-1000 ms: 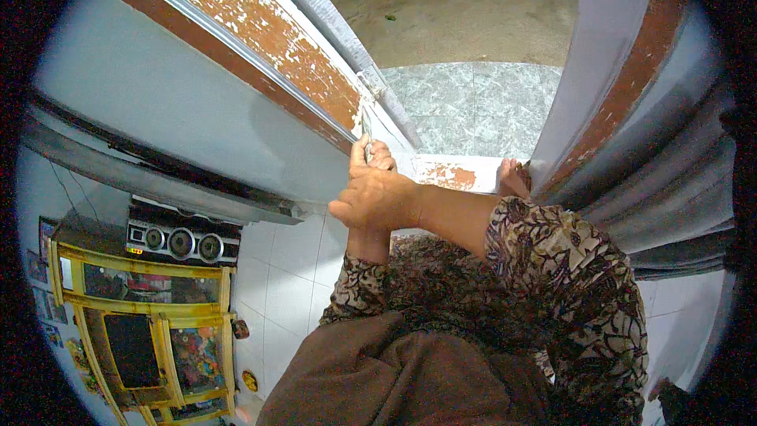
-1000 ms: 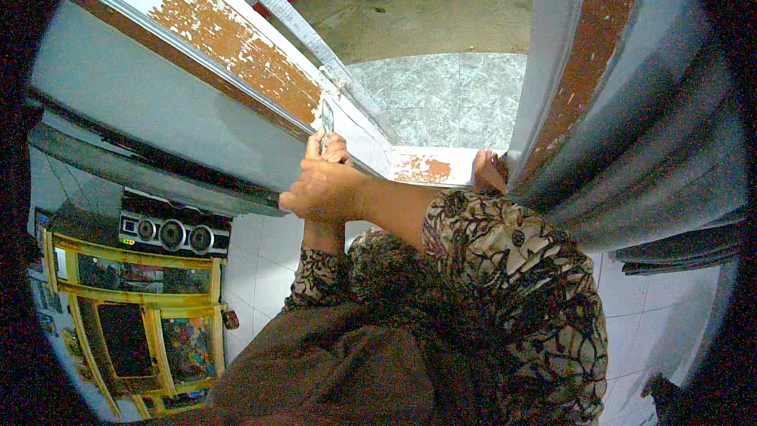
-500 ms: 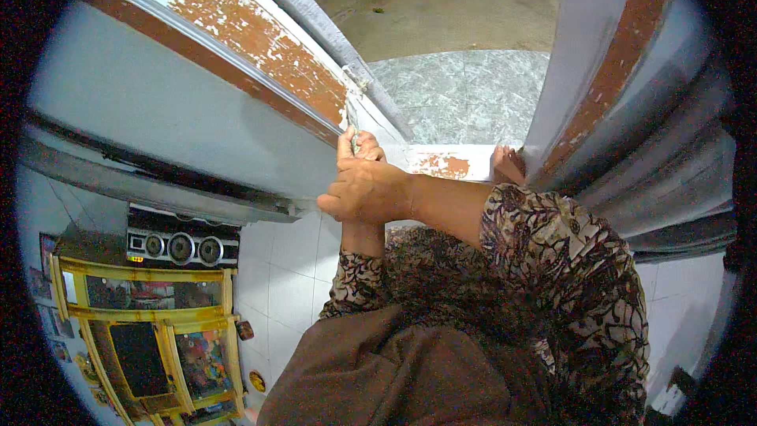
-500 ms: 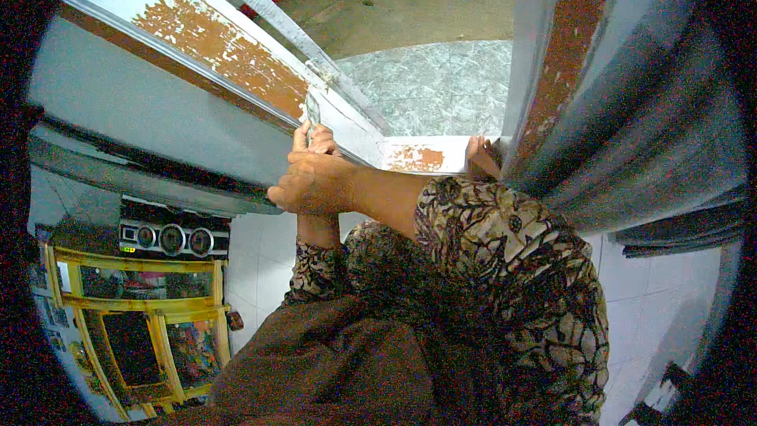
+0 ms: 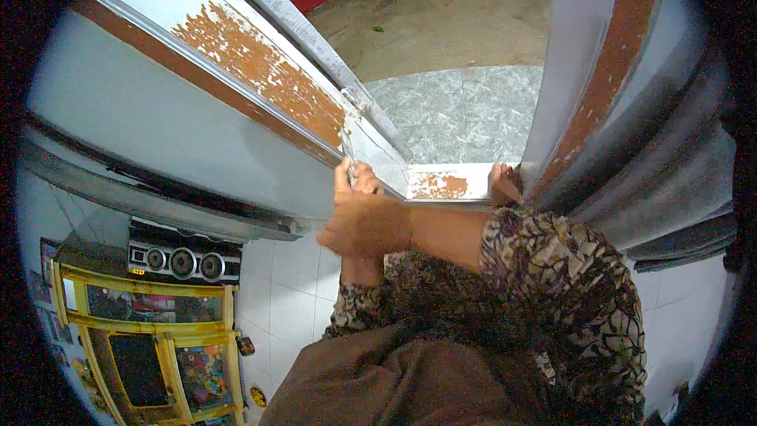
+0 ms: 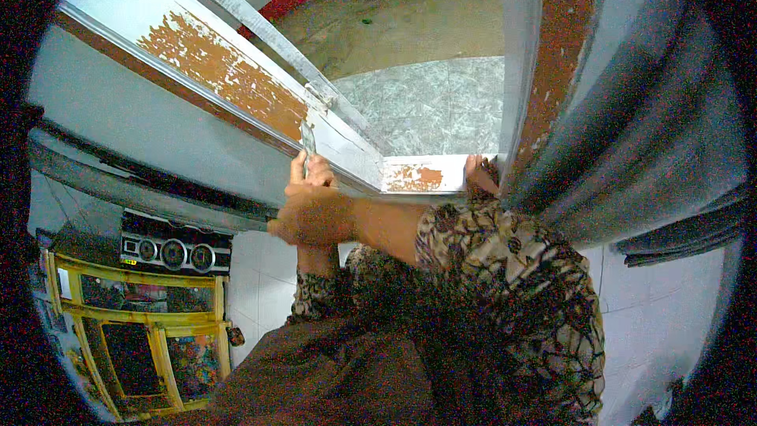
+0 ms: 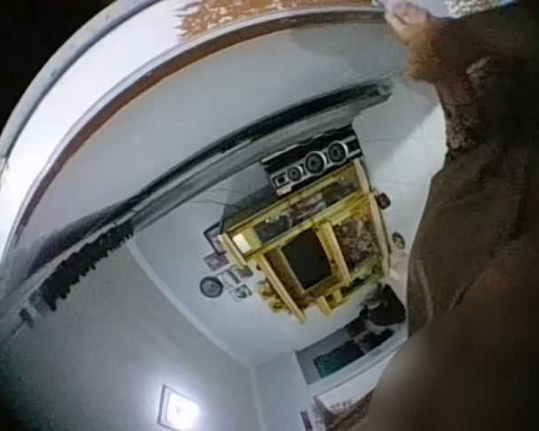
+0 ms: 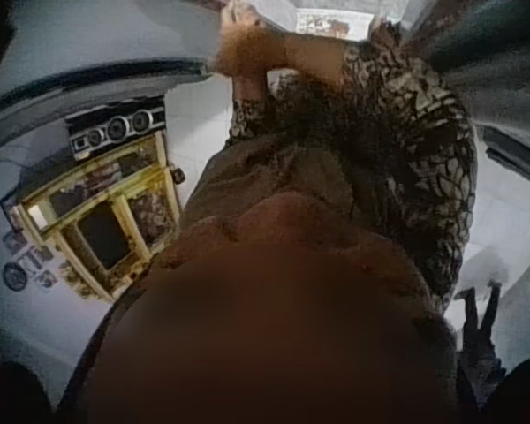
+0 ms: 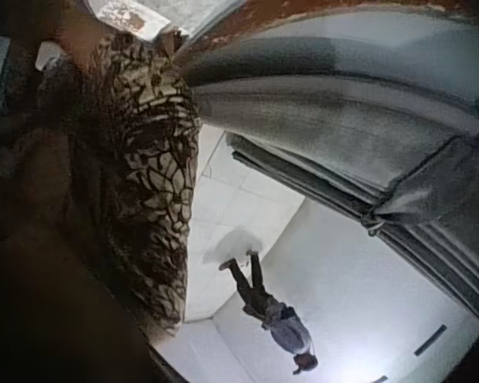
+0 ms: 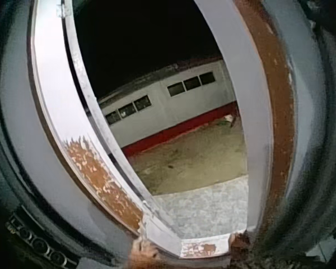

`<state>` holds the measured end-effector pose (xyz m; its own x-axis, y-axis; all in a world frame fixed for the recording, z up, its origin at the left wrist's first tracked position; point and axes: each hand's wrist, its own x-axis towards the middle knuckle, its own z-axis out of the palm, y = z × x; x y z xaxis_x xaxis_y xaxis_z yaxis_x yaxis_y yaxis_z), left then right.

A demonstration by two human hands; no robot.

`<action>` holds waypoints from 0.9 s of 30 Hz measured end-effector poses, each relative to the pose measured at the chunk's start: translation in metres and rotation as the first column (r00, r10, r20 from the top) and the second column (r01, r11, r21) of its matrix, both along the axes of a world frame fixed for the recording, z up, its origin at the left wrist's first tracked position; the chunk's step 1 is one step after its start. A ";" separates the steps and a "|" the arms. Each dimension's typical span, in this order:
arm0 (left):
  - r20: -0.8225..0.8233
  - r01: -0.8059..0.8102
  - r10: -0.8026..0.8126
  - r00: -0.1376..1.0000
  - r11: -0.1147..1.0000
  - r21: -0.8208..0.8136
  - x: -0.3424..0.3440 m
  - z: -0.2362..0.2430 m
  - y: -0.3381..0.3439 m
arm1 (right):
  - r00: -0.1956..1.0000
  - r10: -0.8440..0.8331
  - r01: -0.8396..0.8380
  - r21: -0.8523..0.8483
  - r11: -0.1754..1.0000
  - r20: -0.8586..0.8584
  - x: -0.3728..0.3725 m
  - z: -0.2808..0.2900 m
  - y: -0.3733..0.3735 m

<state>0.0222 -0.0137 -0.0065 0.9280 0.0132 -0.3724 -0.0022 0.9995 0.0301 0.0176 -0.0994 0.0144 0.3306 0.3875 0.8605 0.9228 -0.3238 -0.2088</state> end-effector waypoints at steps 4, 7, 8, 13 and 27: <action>-0.064 0.131 -0.117 0.991 0.946 0.296 -0.016 0.017 0.010 | 0.826 0.518 -0.448 -0.298 0.843 0.225 -0.009 0.002 -0.005; -0.008 0.104 -0.104 0.995 0.982 0.159 -0.002 0.011 0.009 | 0.916 0.377 -0.310 -0.350 0.884 0.140 0.001 0.006 0.002; 0.090 0.145 -0.150 0.985 0.988 0.058 0.002 0.008 0.007 | 0.924 0.359 -0.295 -0.351 0.889 0.131 0.005 0.007 0.002; 0.034 0.106 -0.118 0.992 0.964 0.243 -0.009 0.008 0.006 | 0.917 0.383 -0.340 -0.283 0.897 0.110 -0.006 0.003 -0.002; -0.035 0.149 -0.146 0.989 0.931 0.333 -0.015 0.012 0.011 | 0.844 0.495 -0.424 -0.309 0.851 0.205 -0.006 0.006 -0.014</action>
